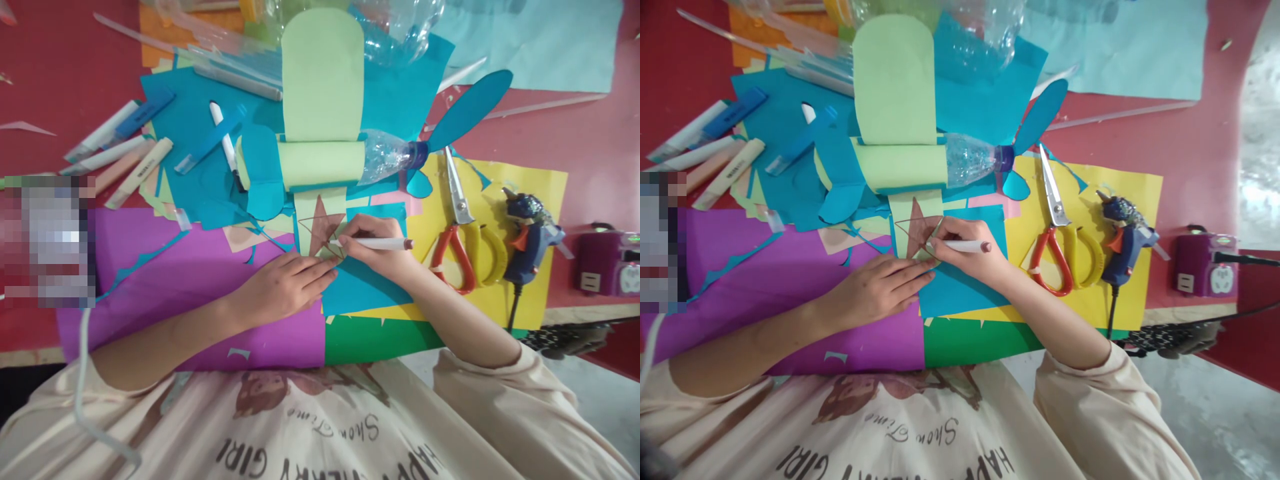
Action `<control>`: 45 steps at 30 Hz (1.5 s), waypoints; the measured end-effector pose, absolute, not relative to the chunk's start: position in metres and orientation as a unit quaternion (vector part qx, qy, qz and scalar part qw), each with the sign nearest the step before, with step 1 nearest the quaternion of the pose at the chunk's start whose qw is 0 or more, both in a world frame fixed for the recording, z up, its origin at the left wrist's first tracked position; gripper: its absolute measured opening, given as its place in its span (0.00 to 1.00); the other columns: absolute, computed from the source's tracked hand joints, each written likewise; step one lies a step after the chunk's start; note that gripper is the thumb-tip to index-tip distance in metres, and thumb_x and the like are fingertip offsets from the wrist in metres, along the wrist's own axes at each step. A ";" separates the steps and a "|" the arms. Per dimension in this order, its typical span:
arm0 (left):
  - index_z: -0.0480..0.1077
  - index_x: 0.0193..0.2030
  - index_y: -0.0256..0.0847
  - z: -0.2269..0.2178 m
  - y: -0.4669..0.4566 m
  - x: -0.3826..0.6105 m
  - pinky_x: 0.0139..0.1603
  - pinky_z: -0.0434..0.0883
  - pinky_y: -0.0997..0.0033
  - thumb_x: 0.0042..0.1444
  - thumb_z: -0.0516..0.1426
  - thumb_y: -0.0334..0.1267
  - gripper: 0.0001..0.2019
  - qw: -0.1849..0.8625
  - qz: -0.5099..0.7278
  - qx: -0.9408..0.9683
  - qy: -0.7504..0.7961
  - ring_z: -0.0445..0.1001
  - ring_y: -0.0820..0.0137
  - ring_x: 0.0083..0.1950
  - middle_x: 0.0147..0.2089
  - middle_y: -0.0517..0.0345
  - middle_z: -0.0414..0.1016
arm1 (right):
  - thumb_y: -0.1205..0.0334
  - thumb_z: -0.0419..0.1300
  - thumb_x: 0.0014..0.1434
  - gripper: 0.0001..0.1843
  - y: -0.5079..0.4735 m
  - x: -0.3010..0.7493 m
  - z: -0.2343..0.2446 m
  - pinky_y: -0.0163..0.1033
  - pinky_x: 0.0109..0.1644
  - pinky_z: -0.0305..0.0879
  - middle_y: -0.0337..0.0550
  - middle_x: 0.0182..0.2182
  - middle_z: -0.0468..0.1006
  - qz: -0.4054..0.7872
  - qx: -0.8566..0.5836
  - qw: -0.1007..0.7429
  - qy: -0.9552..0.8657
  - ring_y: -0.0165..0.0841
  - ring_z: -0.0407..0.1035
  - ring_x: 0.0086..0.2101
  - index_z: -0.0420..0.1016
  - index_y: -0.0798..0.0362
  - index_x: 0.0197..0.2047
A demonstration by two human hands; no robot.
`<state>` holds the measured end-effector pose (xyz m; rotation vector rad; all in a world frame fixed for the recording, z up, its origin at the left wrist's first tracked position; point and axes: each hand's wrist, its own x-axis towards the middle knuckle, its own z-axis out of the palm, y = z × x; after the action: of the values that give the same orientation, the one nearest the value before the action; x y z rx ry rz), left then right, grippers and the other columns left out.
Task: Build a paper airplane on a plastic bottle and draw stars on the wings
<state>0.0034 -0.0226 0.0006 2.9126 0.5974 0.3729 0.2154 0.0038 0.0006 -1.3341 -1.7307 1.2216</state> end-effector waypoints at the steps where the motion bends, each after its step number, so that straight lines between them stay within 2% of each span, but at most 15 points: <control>1: 0.69 0.55 0.36 0.001 -0.023 0.003 0.49 0.69 0.64 0.67 0.51 0.34 0.13 0.075 0.122 0.969 0.200 0.73 0.66 0.49 0.57 0.54 0.74 | 0.62 0.57 0.53 0.10 0.004 0.215 0.001 0.31 0.22 0.52 0.34 0.16 0.68 0.466 -0.502 0.312 -0.658 0.23 0.57 0.18 0.66 0.53 0.21; 7: 0.69 0.55 0.38 0.001 -0.023 0.003 0.52 0.69 0.64 0.67 0.51 0.34 0.13 0.075 0.109 0.969 0.208 0.72 0.67 0.52 0.59 0.53 0.73 | 0.63 0.56 0.50 0.10 0.005 0.215 0.004 0.31 0.21 0.51 0.33 0.15 0.64 0.474 -0.505 0.302 -0.655 0.23 0.55 0.18 0.63 0.53 0.19; 21: 0.70 0.55 0.38 0.000 -0.023 0.003 0.50 0.69 0.65 0.68 0.49 0.34 0.14 0.060 0.113 0.971 0.201 0.73 0.68 0.51 0.60 0.54 0.71 | 0.62 0.56 0.51 0.11 0.005 0.215 0.002 0.31 0.22 0.51 0.34 0.16 0.68 0.458 -0.525 0.316 -0.643 0.23 0.56 0.18 0.64 0.53 0.20; 32: 0.70 0.54 0.36 0.001 -0.023 0.003 0.49 0.69 0.65 0.67 0.49 0.33 0.13 0.065 0.125 0.970 0.200 0.73 0.68 0.50 0.58 0.55 0.74 | 0.63 0.55 0.48 0.10 0.006 0.216 0.004 0.31 0.22 0.51 0.34 0.14 0.64 0.482 -0.529 0.287 -0.637 0.22 0.54 0.18 0.63 0.53 0.18; 37: 0.71 0.53 0.37 0.001 -0.023 0.003 0.47 0.69 0.65 0.68 0.48 0.32 0.14 0.057 0.129 0.970 0.196 0.73 0.68 0.50 0.60 0.55 0.72 | 0.61 0.55 0.50 0.10 0.007 0.217 0.005 0.32 0.22 0.53 0.35 0.15 0.65 0.493 -0.538 0.331 -0.598 0.24 0.58 0.18 0.63 0.52 0.20; 45: 0.70 0.54 0.36 0.000 -0.023 0.004 0.47 0.69 0.65 0.67 0.50 0.33 0.13 0.063 0.128 0.970 0.196 0.73 0.67 0.50 0.60 0.55 0.72 | 0.60 0.57 0.51 0.13 0.007 0.213 0.004 0.32 0.22 0.51 0.32 0.14 0.63 0.460 -0.539 0.341 -0.618 0.22 0.53 0.17 0.62 0.52 0.19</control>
<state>0.0039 -0.0228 -0.0004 2.9310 0.5910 0.3871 0.2134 0.0067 0.0039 -1.4012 -1.6085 1.1973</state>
